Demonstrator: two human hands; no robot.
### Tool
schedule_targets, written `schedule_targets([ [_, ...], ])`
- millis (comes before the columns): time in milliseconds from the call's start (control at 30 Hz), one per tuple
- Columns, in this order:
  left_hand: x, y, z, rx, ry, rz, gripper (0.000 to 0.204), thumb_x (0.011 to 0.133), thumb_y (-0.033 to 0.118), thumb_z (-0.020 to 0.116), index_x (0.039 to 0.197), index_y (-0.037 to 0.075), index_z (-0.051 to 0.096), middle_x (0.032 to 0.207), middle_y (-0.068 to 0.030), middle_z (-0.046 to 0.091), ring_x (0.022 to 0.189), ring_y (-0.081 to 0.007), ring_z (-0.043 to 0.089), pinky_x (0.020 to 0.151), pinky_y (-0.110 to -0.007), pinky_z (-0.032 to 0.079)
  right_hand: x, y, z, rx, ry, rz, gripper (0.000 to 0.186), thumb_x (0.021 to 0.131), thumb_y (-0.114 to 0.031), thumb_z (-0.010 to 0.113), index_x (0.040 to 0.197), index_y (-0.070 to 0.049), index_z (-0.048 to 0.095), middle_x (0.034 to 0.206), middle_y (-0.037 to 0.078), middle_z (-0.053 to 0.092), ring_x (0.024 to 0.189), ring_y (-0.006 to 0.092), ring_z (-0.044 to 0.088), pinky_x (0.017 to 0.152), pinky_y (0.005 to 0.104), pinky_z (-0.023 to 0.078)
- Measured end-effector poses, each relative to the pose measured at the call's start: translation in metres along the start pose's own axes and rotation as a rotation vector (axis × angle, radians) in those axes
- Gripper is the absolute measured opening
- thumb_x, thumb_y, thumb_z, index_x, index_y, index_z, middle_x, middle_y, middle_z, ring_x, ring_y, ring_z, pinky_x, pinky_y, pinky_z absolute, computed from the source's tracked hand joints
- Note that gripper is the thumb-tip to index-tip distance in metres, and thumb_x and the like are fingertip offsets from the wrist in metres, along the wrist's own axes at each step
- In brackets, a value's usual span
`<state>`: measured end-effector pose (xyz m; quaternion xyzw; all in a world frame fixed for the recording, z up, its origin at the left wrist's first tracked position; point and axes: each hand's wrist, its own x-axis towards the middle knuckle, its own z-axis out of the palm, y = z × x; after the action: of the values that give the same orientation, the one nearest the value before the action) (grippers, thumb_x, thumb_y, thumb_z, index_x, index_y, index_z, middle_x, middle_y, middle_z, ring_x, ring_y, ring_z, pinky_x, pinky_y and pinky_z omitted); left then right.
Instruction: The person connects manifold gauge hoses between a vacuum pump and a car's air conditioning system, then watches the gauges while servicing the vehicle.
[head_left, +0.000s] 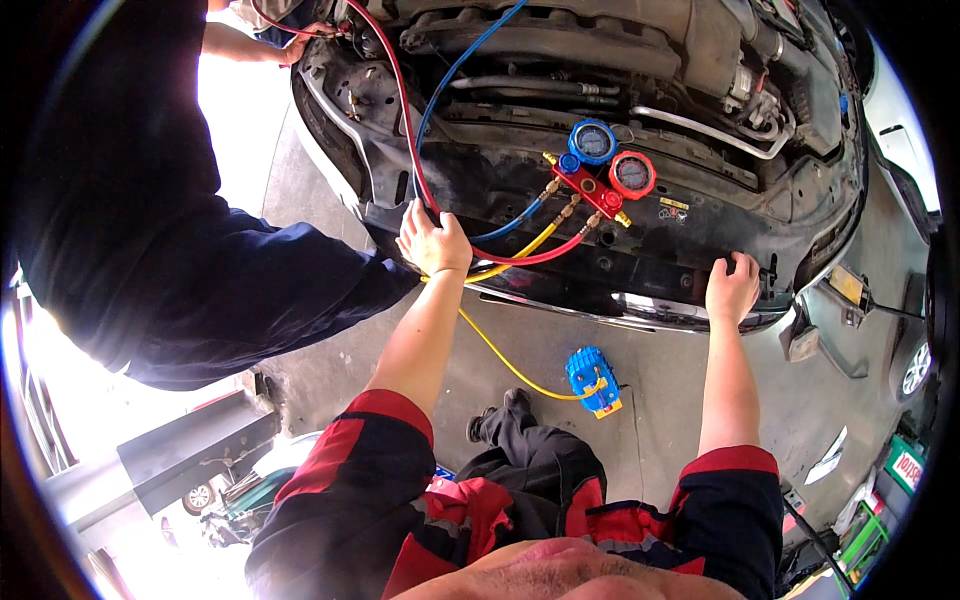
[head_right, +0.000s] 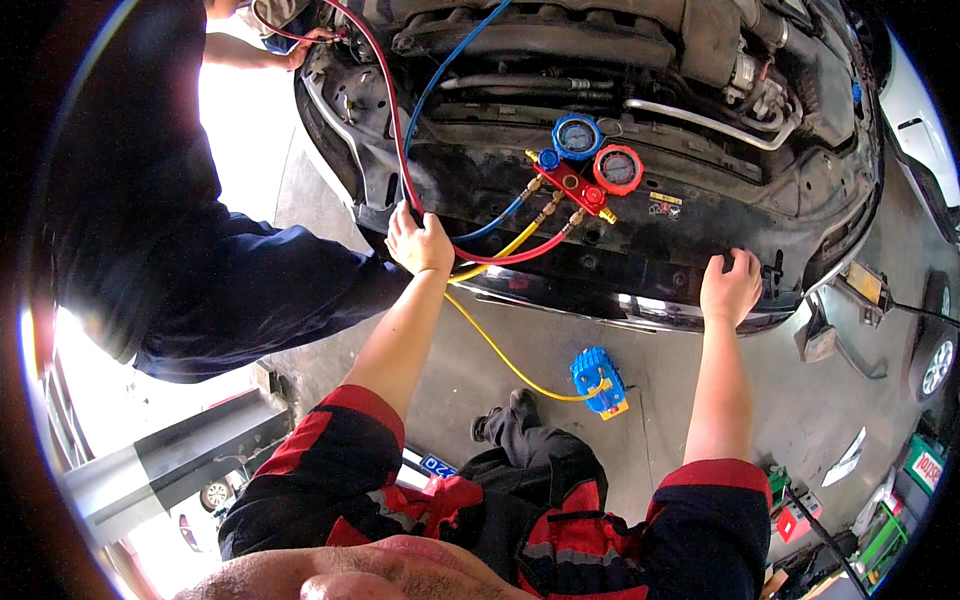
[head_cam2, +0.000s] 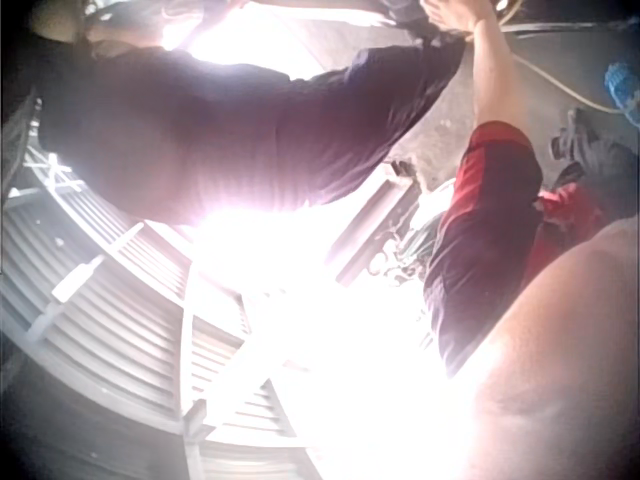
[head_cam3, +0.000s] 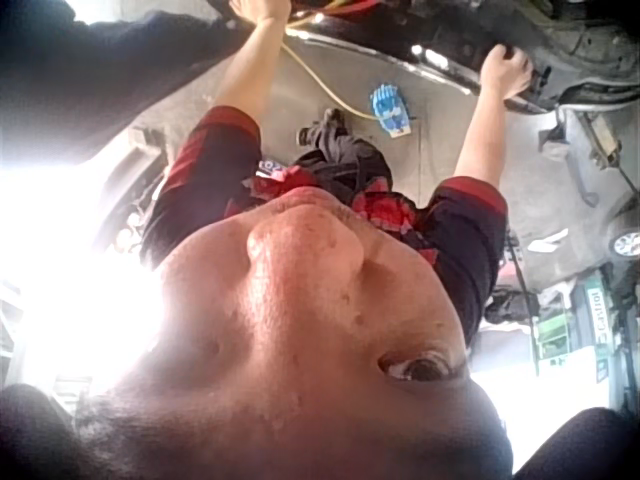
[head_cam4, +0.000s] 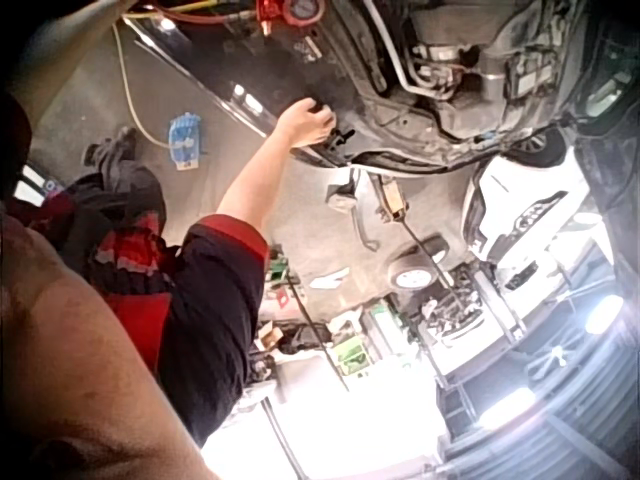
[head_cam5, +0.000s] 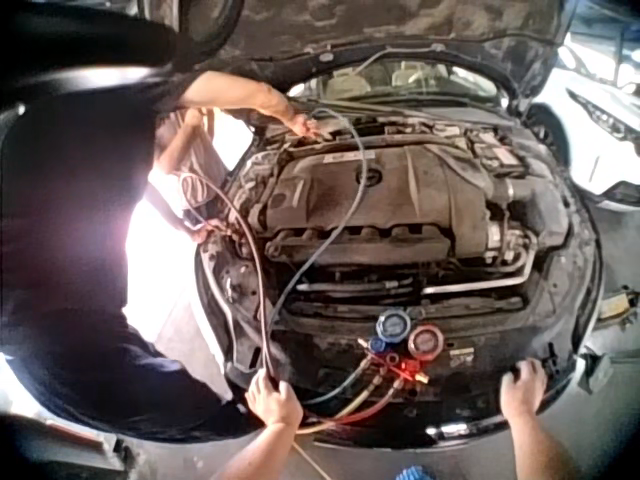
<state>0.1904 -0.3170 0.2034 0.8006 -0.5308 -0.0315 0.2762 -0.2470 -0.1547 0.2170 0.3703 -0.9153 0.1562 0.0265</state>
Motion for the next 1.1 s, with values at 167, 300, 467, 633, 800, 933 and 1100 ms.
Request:
schedule_targets([
  [167,0.0008,-0.0026,0.0007,-0.009,-0.001,0.008,0.055,0.085,0.035,0.056,0.135,0.011,0.056,0.141,-0.007,0.056,0.135,-0.0266,0.045,0.116,-0.047,0.025,-0.001,-0.0018,-0.0018,-0.003,-0.012,-0.004,0.038,0.089,-0.033,0.058,0.116,-0.008,0.066,0.134,0.01,0.059,0.125,0.0312,0.054,0.109,0.0443,0.038],
  [300,-0.0007,-0.0001,-0.0001,0.009,0.008,0.001,0.055,0.086,0.035,0.056,0.135,0.011,0.056,0.141,-0.0074,0.056,0.135,-0.0266,0.046,0.116,-0.047,0.026,-0.0016,-0.0028,-0.0034,0.005,-0.015,0.002,0.038,0.088,-0.033,0.058,0.116,-0.008,0.066,0.134,0.01,0.059,0.125,0.0312,0.054,0.109,0.0442,0.038],
  [467,-0.0008,-0.0022,0.0027,0.032,0.037,0.028,0.054,0.086,0.034,0.056,0.134,0.011,0.057,0.139,-0.0083,0.057,0.131,-0.0284,0.048,0.113,-0.046,0.03,-0.0015,-0.0008,-0.0012,0.004,-0.001,-0.004,0.037,0.088,-0.033,0.059,0.115,-0.008,0.066,0.133,0.01,0.059,0.124,0.0308,0.054,0.109,0.0442,0.038],
  [633,-0.001,-0.0037,0.0041,0.048,0.067,0.06,0.053,0.086,0.033,0.055,0.133,0.011,0.058,0.137,-0.0089,0.058,0.128,-0.0304,0.051,0.11,-0.045,0.034,-0.0013,-0.0023,-0.0027,-0.006,0.006,0.001,0.036,0.088,-0.032,0.059,0.114,-0.009,0.067,0.131,0.01,0.061,0.122,0.0306,0.055,0.107,0.0446,0.039],
  [800,-0.0011,-0.0038,0.0048,0.051,0.09,0.065,0.052,0.085,0.033,0.055,0.132,0.01,0.058,0.136,-0.0093,0.059,0.127,-0.0313,0.051,0.109,-0.046,0.035,-0.0016,-0.0026,-0.0024,-0.005,0.01,-0.007,0.036,0.088,-0.032,0.059,0.114,-0.009,0.066,0.131,0.01,0.061,0.123,0.0307,0.055,0.107,0.0448,0.039],
  [933,-0.001,-0.003,0.0041,0.041,0.084,0.059,0.052,0.085,0.033,0.055,0.132,0.01,0.058,0.136,-0.0093,0.059,0.127,-0.0312,0.052,0.109,-0.047,0.035,-0.0014,-0.001,-0.0009,-0.002,0.017,-0.01,0.035,0.088,-0.032,0.059,0.113,-0.009,0.066,0.131,0.01,0.061,0.123,0.0306,0.055,0.107,0.0449,0.039],
  [1100,-0.0012,-0.0014,0.002,0.039,0.073,0.045,0.053,0.085,0.033,0.055,0.133,0.01,0.058,0.136,-0.0092,0.058,0.127,-0.0312,0.051,0.109,-0.047,0.034,-0.001,-0.0029,-0.0025,-0.002,0.002,0.001,0.036,0.088,-0.033,0.059,0.113,-0.009,0.066,0.132,0.01,0.06,0.124,0.0302,0.055,0.108,0.0444,0.039],
])
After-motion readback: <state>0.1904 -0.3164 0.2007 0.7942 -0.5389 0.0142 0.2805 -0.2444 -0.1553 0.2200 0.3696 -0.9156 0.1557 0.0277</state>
